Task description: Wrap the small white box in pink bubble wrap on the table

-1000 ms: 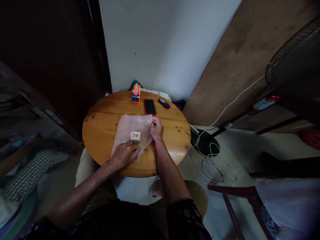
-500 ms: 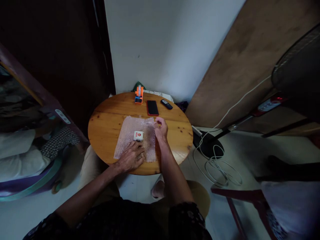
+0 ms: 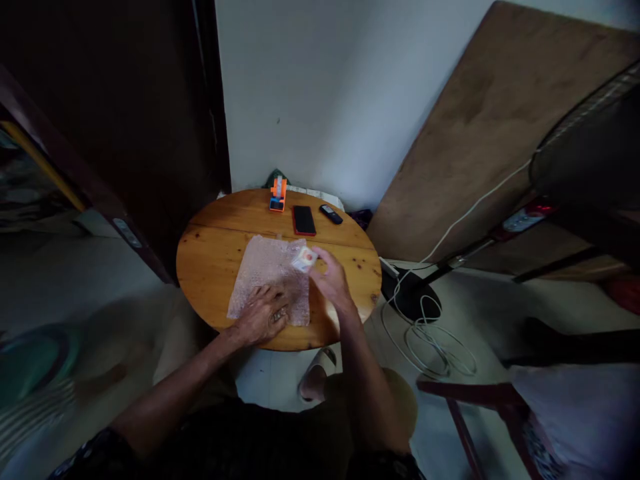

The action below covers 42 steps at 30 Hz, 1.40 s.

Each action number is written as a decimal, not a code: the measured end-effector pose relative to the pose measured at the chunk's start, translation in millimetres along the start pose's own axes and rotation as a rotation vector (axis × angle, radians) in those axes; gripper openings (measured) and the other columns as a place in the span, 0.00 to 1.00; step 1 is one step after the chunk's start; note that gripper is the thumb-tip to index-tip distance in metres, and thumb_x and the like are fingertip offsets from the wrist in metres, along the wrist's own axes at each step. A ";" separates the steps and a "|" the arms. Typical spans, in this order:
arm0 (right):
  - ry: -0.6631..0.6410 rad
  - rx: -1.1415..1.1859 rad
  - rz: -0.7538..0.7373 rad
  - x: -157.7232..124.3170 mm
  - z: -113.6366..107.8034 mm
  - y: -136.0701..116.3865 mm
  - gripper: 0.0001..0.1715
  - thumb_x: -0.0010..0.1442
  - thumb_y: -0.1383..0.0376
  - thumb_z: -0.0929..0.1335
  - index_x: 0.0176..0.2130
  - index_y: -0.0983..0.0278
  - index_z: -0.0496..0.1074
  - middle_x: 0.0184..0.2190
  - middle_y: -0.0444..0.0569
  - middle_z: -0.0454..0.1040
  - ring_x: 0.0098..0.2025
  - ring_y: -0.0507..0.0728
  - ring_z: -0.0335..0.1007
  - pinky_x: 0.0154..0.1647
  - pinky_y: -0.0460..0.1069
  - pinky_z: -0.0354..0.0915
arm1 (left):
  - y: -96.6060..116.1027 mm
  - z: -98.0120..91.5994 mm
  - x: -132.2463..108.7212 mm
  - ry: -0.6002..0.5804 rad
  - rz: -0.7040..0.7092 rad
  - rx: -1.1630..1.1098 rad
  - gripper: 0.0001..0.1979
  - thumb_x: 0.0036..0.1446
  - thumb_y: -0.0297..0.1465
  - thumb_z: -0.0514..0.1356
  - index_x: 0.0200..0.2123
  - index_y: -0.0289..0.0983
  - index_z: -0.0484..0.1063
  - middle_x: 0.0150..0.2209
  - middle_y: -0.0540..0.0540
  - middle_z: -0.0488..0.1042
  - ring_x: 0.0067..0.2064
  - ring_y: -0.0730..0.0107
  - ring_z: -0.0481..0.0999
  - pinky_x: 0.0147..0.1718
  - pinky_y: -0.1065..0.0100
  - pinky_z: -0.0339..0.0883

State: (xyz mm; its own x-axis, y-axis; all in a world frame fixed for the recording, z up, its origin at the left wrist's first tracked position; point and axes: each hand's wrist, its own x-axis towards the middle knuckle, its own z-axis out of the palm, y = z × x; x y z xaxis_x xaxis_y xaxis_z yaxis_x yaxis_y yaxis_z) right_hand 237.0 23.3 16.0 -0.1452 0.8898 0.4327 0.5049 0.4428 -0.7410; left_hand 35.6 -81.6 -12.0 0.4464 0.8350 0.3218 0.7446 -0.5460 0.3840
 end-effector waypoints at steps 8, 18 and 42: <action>0.112 -0.400 0.143 -11.1 -45.6 51.6 0.28 0.55 0.65 0.68 0.56 0.63 0.72 0.61 0.59 0.69 0.63 0.67 0.63 0.63 0.65 0.61 | -3.6 5.6 -0.9 0.041 0.005 0.011 0.14 0.58 0.32 0.59 0.47 0.38 0.77 0.52 0.38 0.73 0.54 0.52 0.69 0.55 0.49 0.63; -0.183 -0.341 -0.175 -45.4 9.3 -17.6 0.17 0.61 0.67 0.66 0.49 0.60 0.76 0.55 0.54 0.74 0.58 0.63 0.68 0.60 0.59 0.64 | -6.4 -5.6 2.5 0.011 -0.027 -0.042 0.18 0.58 0.33 0.60 0.51 0.38 0.76 0.55 0.39 0.73 0.56 0.53 0.71 0.56 0.51 0.67; -0.059 -0.244 0.011 -63.9 28.6 -1.8 0.17 0.62 0.65 0.65 0.50 0.65 0.75 0.51 0.57 0.76 0.54 0.63 0.69 0.59 0.58 0.62 | -71.9 -26.2 57.2 -0.076 -0.213 0.231 0.33 0.60 0.49 0.57 0.63 0.36 0.65 0.68 0.34 0.60 0.69 0.44 0.58 0.67 0.46 0.49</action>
State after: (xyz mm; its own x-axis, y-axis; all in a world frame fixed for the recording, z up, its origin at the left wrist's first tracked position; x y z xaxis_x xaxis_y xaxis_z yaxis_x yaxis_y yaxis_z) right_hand 221.0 -31.2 -25.0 -0.1848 0.9024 0.3892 0.6960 0.3998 -0.5965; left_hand -5.4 3.7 1.5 0.2982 0.9362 0.1863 0.9141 -0.3362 0.2265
